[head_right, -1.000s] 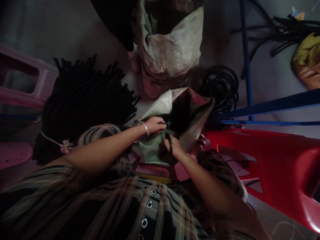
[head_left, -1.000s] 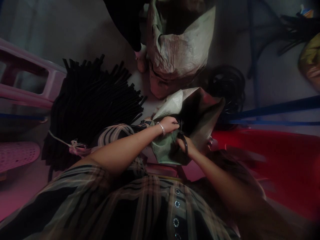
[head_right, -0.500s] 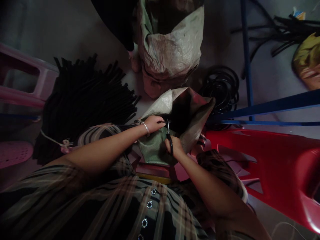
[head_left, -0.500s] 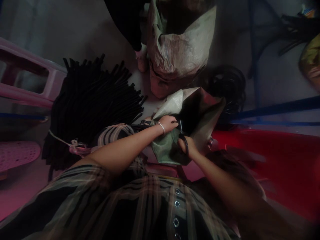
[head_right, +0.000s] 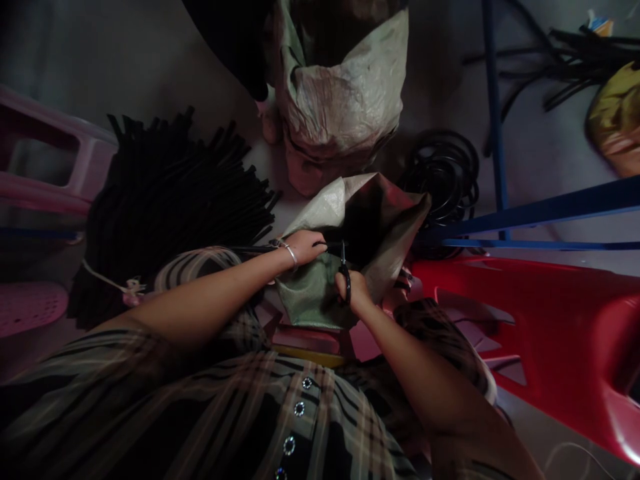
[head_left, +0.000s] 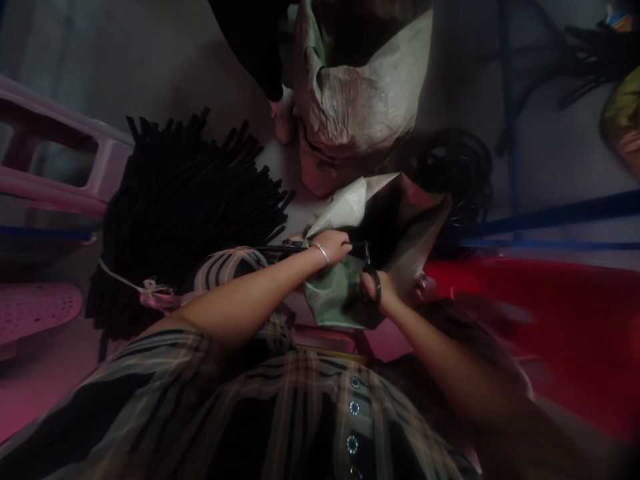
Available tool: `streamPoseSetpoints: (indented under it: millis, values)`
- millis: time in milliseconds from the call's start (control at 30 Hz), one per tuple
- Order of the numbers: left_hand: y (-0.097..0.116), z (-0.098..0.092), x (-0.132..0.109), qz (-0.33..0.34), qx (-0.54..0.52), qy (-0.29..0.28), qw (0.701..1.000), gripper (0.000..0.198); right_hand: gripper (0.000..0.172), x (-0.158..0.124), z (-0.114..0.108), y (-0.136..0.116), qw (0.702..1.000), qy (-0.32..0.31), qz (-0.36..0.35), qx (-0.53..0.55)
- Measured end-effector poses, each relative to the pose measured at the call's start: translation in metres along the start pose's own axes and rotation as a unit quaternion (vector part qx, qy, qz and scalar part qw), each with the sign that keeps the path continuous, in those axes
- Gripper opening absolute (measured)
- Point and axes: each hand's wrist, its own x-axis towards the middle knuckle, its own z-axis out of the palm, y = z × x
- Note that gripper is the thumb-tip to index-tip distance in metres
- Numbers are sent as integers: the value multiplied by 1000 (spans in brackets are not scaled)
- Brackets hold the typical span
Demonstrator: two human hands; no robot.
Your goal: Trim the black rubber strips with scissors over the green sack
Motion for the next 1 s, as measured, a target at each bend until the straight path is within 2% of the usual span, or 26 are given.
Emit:
streamPoseSetpoints:
  millis: [200, 500, 667, 733, 833, 1000]
  values:
    - [0, 1, 0, -3, -4, 1, 1000, 28, 19, 1, 2, 1, 1000, -6, 17, 19]
    - [-2, 3, 1, 3, 11, 5, 1000, 30, 19, 1, 1, 2, 1000, 21, 0, 23]
    - [-2, 1, 3, -18, -48, 50, 997, 30, 23, 4, 1, 3, 1000, -25, -5, -6]
    - [0, 0, 3, -34, -76, 58, 995, 30, 25, 4, 2, 5, 998, -47, -35, -20]
    - [3, -1, 2, -41, -118, 47, 991, 27, 24, 6, 6, 8, 994, -53, -84, -43]
    - [6, 3, -1, 0, -153, 4, 988, 23, 23, 10, 6, 11, 992, -57, -96, -59]
